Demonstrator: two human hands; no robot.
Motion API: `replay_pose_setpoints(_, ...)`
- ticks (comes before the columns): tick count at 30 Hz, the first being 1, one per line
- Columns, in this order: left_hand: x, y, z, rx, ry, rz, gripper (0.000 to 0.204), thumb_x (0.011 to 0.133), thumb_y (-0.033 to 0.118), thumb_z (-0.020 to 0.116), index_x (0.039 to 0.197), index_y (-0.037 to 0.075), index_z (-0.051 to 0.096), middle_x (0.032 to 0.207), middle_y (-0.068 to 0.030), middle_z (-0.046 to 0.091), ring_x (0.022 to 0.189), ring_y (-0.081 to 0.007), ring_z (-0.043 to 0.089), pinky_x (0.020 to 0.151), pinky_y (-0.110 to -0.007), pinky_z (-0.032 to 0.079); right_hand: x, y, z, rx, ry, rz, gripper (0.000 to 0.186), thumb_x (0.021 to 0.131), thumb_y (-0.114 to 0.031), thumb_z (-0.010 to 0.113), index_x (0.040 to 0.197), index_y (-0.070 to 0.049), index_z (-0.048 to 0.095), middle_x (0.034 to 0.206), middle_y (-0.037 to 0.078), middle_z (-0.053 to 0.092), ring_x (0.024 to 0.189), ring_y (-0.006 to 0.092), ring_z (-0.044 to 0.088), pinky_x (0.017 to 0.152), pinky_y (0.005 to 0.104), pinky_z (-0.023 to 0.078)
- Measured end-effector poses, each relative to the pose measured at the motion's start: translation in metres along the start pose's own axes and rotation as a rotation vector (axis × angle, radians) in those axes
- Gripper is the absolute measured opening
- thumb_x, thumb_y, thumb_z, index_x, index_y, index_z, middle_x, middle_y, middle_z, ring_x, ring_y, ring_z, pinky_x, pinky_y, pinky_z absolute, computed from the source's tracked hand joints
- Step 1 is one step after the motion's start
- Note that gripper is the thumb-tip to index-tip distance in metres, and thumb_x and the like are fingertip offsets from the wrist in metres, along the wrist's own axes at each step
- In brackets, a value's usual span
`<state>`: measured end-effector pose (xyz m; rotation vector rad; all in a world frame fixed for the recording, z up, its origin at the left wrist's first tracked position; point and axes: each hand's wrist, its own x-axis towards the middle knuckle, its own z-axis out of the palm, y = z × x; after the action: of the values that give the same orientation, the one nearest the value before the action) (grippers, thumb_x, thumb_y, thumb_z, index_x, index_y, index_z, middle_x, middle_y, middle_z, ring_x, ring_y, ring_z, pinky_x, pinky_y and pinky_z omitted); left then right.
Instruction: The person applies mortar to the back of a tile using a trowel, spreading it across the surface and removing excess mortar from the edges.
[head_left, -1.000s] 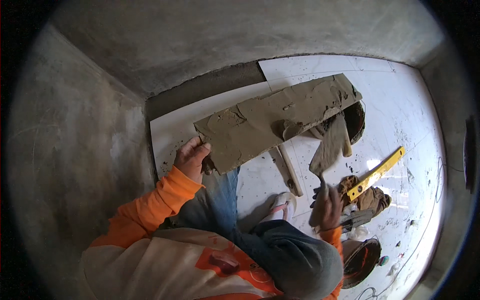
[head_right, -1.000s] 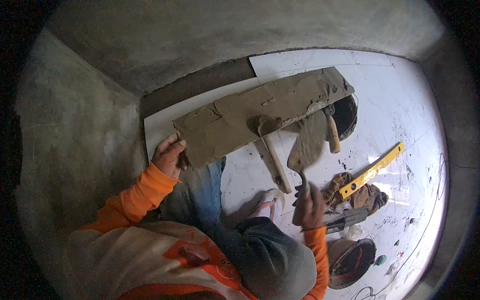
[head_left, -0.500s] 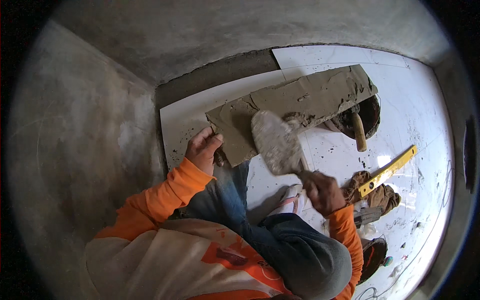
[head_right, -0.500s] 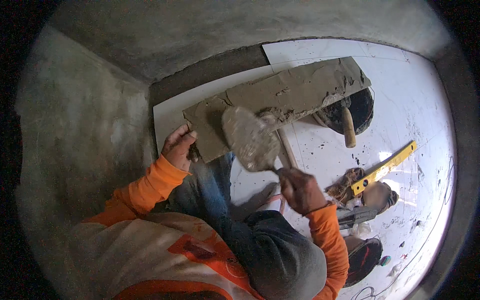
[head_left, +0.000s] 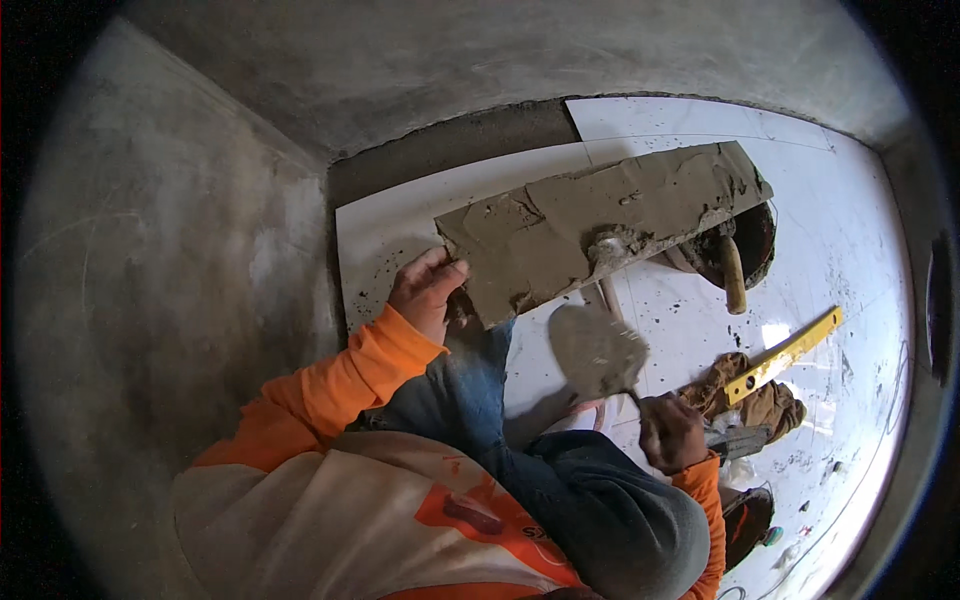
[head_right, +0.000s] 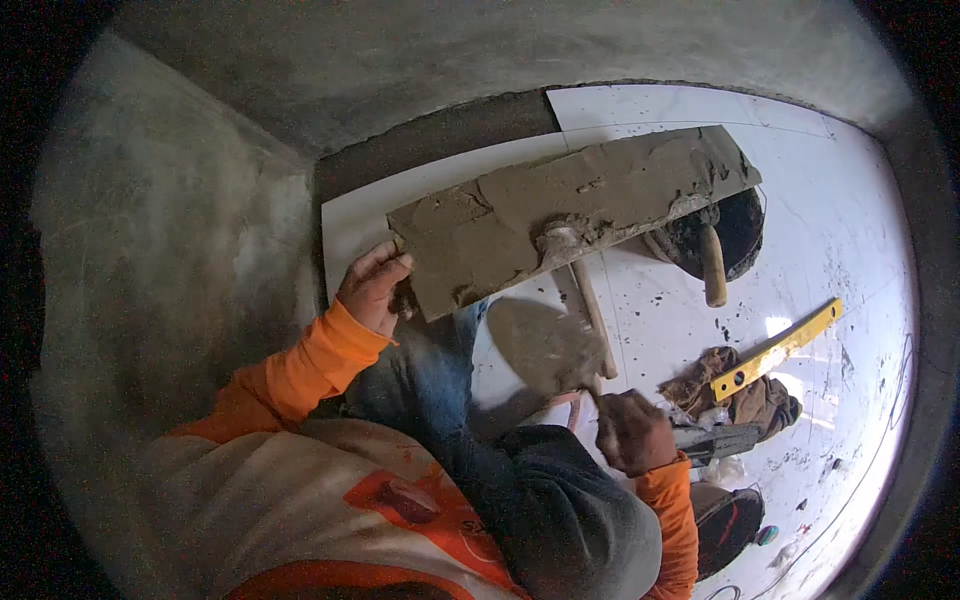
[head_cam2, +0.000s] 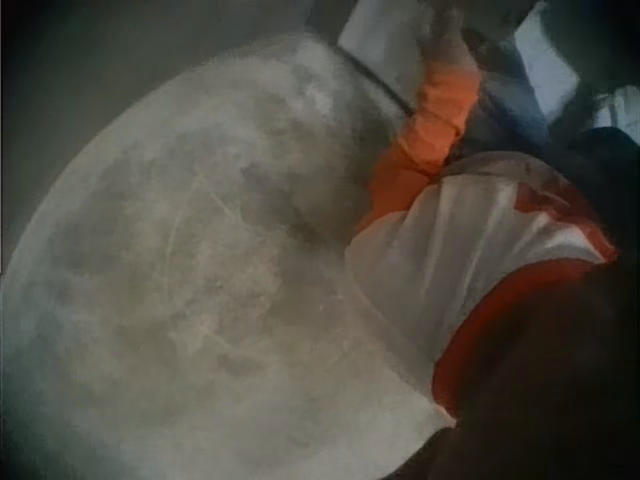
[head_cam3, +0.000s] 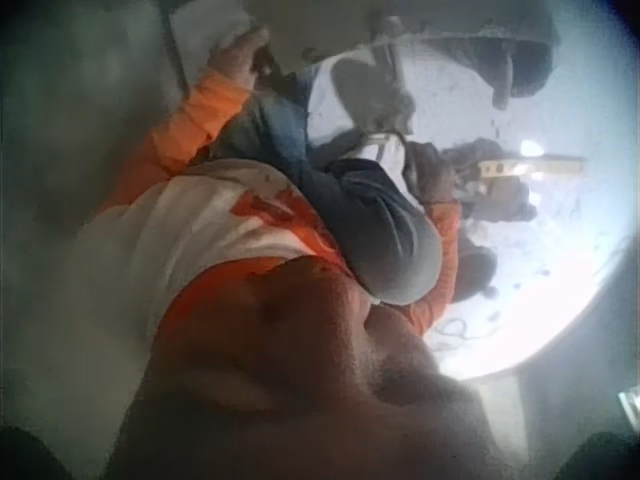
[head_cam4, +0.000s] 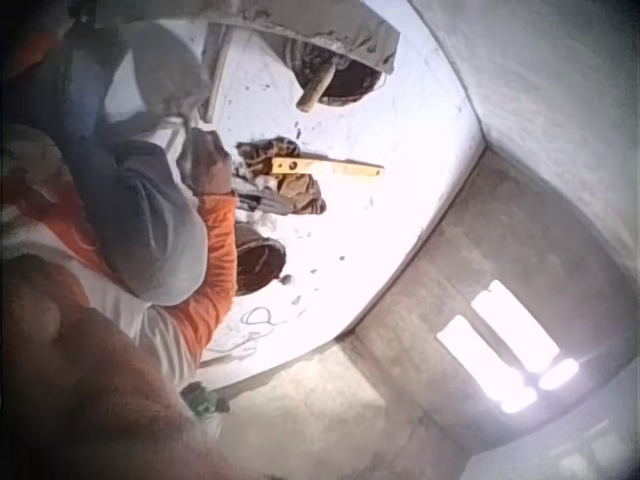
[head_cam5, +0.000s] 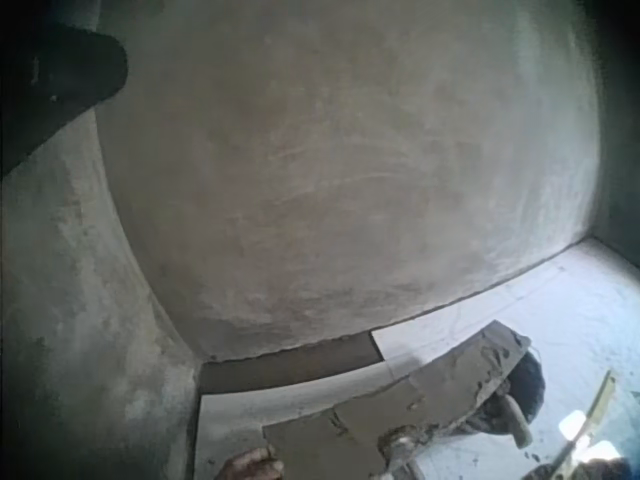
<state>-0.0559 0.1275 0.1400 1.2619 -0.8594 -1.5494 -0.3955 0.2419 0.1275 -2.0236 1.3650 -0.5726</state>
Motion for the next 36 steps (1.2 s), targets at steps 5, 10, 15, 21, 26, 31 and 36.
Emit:
replay_pose_setpoints(5, 0.009, 0.004, 0.009, 0.193, -0.014, -0.057, 0.019, 0.086, 0.018, 0.053, 0.093, 0.001, 0.057, 0.082, -0.0038, 0.058, 0.075, -0.0104, 0.054, 0.063, -0.027, 0.046, -0.030, 0.006, -0.028, -0.133, 0.388, 0.173, 0.016, 0.074, -0.010, 0.058, 0.088, -0.001, 0.057, 0.072, 0.016, 0.054, 0.061, 0.0322, 0.057, 0.057, 0.0363, 0.045)
replay_pose_setpoints(10, 0.021, -0.030, -0.011, 0.162, 0.270, -0.084, 0.031, 0.086, 0.022, 0.055, 0.105, -0.003, 0.055, 0.109, -0.0126, 0.055, 0.089, -0.0242, 0.057, 0.070, -0.036, 0.049, -0.142, 0.006, -0.063, -0.451, 0.737, 0.865, 0.021, 0.088, -0.019, 0.051, 0.097, 0.000, 0.051, 0.076, 0.017, 0.056, 0.068, 0.0334, 0.054, 0.064, 0.0380, 0.044)
replay_pose_setpoints(15, 0.026, -0.032, -0.031, -0.082, -0.059, -0.054, 0.045, 0.086, 0.019, 0.056, 0.125, 0.000, 0.044, 0.116, -0.0093, 0.053, 0.099, -0.0199, 0.053, 0.074, -0.031, 0.045, -0.305, -0.008, -0.115, -0.738, 0.534, 1.520, 0.031, 0.083, -0.026, 0.058, 0.106, -0.004, 0.053, 0.086, 0.021, 0.063, 0.078, 0.0375, 0.062, 0.070, 0.0458, 0.047)
replay_pose_setpoints(21, 0.039, -0.050, -0.044, -0.039, -0.053, -0.077, 0.049, 0.086, 0.016, 0.055, 0.129, 0.000, 0.039, 0.123, -0.0110, 0.048, 0.106, -0.0224, 0.051, 0.085, -0.033, 0.044, -0.367, 0.033, -0.097, -0.421, -0.050, 1.782, 0.030, 0.076, -0.031, 0.061, 0.091, -0.006, 0.066, 0.091, 0.019, 0.064, 0.093, 0.0346, 0.060, 0.078, 0.0417, 0.048)
replay_pose_setpoints(26, 0.066, -0.074, -0.096, 0.372, -0.184, 0.245, 0.045, 0.086, 0.018, 0.056, 0.125, -0.001, 0.044, 0.121, -0.0125, 0.050, 0.103, -0.0230, 0.053, 0.083, -0.033, 0.044, -0.383, 0.109, -0.061, -0.345, -0.077, 1.781, 0.044, 0.078, -0.036, 0.056, 0.112, -0.007, 0.059, 0.107, 0.017, 0.061, 0.097, 0.0321, 0.059, 0.078, 0.0424, 0.048)
replay_pose_setpoints(31, 0.053, -0.050, -0.074, 0.252, -0.026, 0.053, 0.038, 0.086, 0.020, 0.055, 0.117, -0.002, 0.050, 0.114, -0.0133, 0.053, 0.100, -0.0230, 0.054, 0.083, -0.033, 0.044, -0.316, 0.048, -0.085, -0.246, -0.221, 1.692, 0.038, 0.079, -0.035, 0.054, 0.093, -0.001, 0.065, 0.084, 0.016, 0.065, 0.076, 0.0278, 0.063, 0.068, 0.0399, 0.050)
replay_pose_setpoints(36, 0.040, -0.048, -0.037, -0.025, -0.159, -0.032, 0.036, 0.084, 0.023, 0.055, 0.110, -0.002, 0.053, 0.110, -0.0121, 0.054, 0.099, -0.0212, 0.054, 0.082, -0.032, 0.044, -0.337, -0.009, -0.094, -0.016, -0.153, 1.462, 0.026, 0.086, -0.027, 0.051, 0.088, -0.006, 0.067, 0.068, 0.008, 0.062, 0.058, 0.0168, 0.061, 0.051, 0.0306, 0.047)
